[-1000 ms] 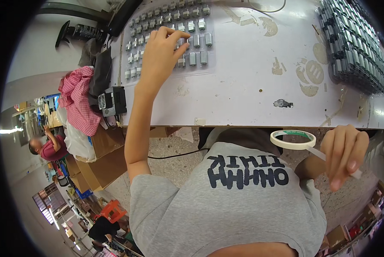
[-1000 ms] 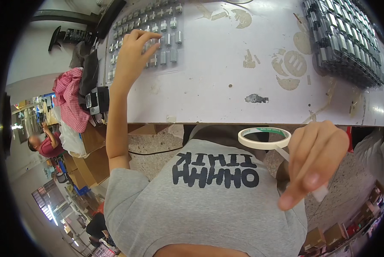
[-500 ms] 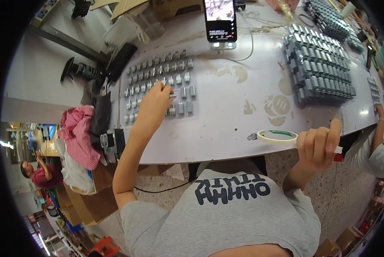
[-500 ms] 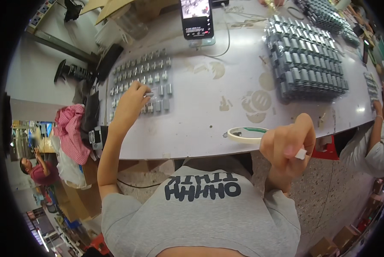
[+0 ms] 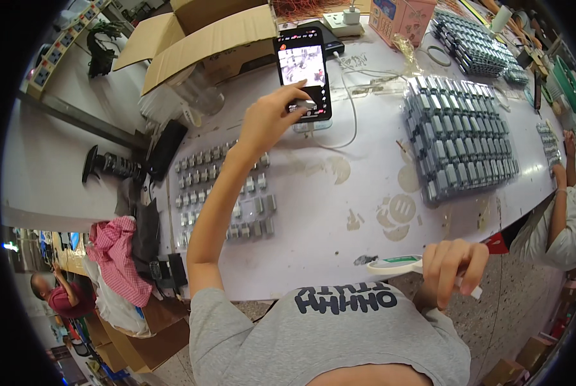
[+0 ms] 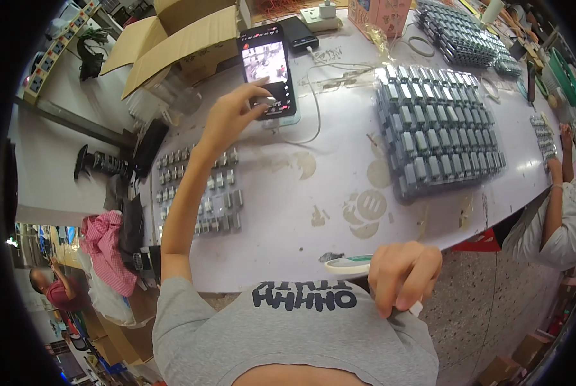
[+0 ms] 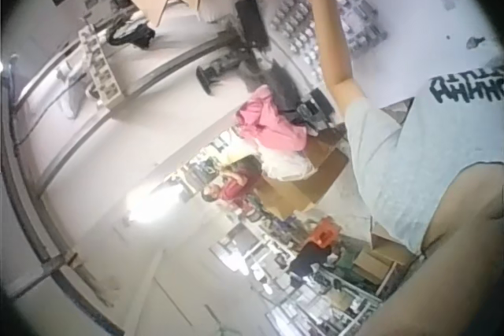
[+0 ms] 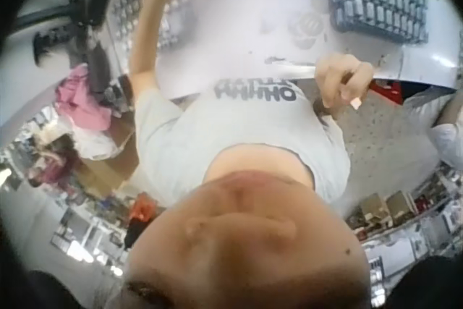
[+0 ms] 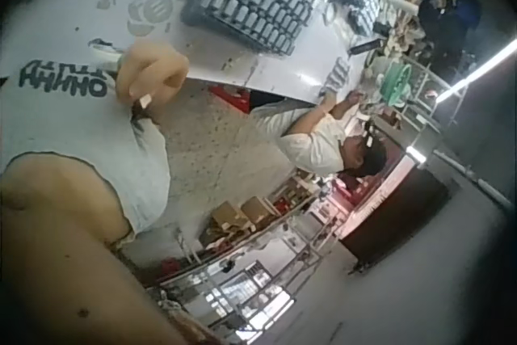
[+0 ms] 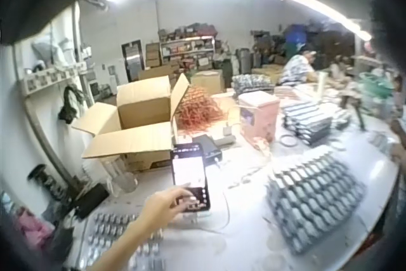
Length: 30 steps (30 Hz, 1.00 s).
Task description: The person wraps small cylindrical metal components with white tape. They pick up a component, tear off a piece of tape, wrap it around the cylinder, and place it back on the table. This process is repeated for several components.
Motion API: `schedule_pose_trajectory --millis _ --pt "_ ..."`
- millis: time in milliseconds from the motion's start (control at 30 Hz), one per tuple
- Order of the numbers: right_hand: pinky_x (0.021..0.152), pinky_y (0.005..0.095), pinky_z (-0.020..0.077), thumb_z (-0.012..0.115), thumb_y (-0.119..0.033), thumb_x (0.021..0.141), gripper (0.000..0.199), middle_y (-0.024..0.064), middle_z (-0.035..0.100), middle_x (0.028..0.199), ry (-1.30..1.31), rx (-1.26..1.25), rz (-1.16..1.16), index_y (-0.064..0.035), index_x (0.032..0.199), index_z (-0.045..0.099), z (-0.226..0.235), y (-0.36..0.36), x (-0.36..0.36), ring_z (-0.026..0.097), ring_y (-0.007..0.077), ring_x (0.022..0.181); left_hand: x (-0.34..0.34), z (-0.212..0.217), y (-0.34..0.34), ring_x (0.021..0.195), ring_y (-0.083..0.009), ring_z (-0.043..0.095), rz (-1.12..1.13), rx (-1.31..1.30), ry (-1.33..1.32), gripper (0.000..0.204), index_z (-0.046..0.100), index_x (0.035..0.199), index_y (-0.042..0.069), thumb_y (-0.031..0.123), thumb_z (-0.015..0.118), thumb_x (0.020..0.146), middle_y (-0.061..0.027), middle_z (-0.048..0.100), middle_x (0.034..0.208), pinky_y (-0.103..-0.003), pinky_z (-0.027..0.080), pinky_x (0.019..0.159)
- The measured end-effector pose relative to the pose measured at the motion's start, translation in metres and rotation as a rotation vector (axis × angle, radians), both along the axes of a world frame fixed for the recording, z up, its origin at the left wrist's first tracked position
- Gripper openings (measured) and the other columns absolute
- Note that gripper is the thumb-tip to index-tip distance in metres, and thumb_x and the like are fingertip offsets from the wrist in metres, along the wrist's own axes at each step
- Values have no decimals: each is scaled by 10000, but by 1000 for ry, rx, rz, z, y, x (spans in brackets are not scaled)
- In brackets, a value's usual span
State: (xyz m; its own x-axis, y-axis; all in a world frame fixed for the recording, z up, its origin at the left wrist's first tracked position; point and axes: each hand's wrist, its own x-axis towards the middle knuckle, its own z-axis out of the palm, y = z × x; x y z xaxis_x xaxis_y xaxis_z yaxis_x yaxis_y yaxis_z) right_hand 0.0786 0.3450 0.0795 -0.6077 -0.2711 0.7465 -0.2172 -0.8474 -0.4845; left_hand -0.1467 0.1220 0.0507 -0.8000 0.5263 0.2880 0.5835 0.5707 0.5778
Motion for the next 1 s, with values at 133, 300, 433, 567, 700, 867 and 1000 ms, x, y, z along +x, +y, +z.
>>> schedule_pose_trajectory --millis 133,300,433,567,700,867,1000 --pt "317 246 319 528 -56 822 93 179 571 602 -117 2 -43 35 803 539 -6 9 -12 469 155 378 -15 19 1 607 -138 561 286 223 157 174 605 934 109 143 606 763 -63 610 1011 -247 444 596" --pt "346 221 313 495 45 780 82 157 581 625 -531 209 -189 40 835 555 -5 11 2 469 125 398 18 28 -5 635 -90 549 203 404 12 170 572 960 33 105 565 806 -63 605 778 -217 436 600" --pt "387 175 327 494 41 801 95 114 605 688 -639 532 -343 39 886 537 9 -9 1 461 80 426 80 18 -9 726 -85 548 158 417 -313 199 505 1019 -23 77 502 846 -81 598 869 -214 437 663" --pt "388 147 319 496 1 830 129 90 618 711 -644 748 -327 32 954 512 12 -28 -12 455 45 429 128 17 -6 817 -191 608 19 727 -828 207 410 1058 -22 86 436 883 -172 589 950 -273 501 720" --pt "357 143 296 512 -23 833 122 85 620 699 -626 779 -347 21 946 523 9 -50 -13 439 33 411 169 25 -8 745 -171 620 77 941 -894 328 374 1119 3 206 471 880 -200 601 894 -223 517 634" --pt "366 147 314 543 -55 826 78 62 597 659 -606 852 -401 18 852 552 16 -81 -7 443 26 427 201 22 -27 766 -174 615 53 979 -815 434 339 1233 19 167 504 860 -160 608 860 -245 515 666" --pt "460 157 371 559 -70 821 89 24 552 636 -555 941 -390 19 813 551 17 -92 -2 469 21 518 215 18 -39 828 -185 606 44 957 -704 425 406 1196 5 57 565 806 -156 613 893 -242 493 713"
